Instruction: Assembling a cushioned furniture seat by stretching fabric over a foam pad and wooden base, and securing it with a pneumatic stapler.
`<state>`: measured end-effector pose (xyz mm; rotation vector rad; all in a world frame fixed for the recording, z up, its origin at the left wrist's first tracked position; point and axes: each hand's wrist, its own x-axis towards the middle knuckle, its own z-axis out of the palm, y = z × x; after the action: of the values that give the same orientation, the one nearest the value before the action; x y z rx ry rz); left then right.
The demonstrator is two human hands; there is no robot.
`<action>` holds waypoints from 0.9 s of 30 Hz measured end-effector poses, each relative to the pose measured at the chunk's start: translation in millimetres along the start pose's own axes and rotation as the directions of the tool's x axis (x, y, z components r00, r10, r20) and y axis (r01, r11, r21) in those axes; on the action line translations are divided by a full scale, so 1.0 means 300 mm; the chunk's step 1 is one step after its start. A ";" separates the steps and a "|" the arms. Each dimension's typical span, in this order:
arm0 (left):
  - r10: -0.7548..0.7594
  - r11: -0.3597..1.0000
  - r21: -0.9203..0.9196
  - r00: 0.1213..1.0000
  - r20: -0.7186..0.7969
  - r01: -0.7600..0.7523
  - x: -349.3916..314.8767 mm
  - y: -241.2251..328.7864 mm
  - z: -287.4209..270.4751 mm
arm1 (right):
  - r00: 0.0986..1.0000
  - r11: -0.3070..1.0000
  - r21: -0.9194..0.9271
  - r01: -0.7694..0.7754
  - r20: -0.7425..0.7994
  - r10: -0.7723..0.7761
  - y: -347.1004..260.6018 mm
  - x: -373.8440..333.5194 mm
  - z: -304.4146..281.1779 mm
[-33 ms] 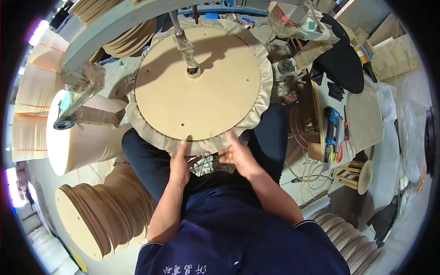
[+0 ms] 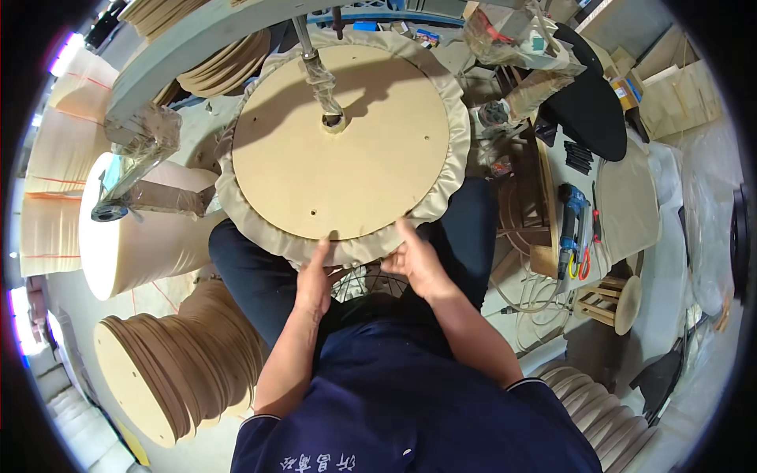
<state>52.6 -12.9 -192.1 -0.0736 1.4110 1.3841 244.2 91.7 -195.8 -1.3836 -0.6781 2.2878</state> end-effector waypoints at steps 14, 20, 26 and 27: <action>0.228 0.965 0.145 0.973 -0.041 -0.220 0.051 -0.034 -0.095 | 0.983 0.983 -0.009 0.183 -0.006 -0.183 0.047 -0.081 0.060; 0.232 0.969 0.096 0.972 -0.041 -0.228 0.056 0.028 -0.148 | 0.985 0.983 -0.162 0.082 0.164 -0.056 0.102 -0.072 0.039; 0.093 0.996 -0.009 0.996 -0.001 -0.093 0.010 0.048 -0.024 | 1.000 0.993 0.114 0.014 -0.002 -0.014 0.005 0.018 0.000; 0.086 0.996 -0.024 0.995 0.054 -0.085 0.025 0.033 -0.023 | 0.999 0.981 0.185 0.051 -0.019 -0.049 -0.037 0.027 0.009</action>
<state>38.8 -10.3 -192.8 0.0102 1.3671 1.4613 238.8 104.6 -194.1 -1.2807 -0.4755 2.2363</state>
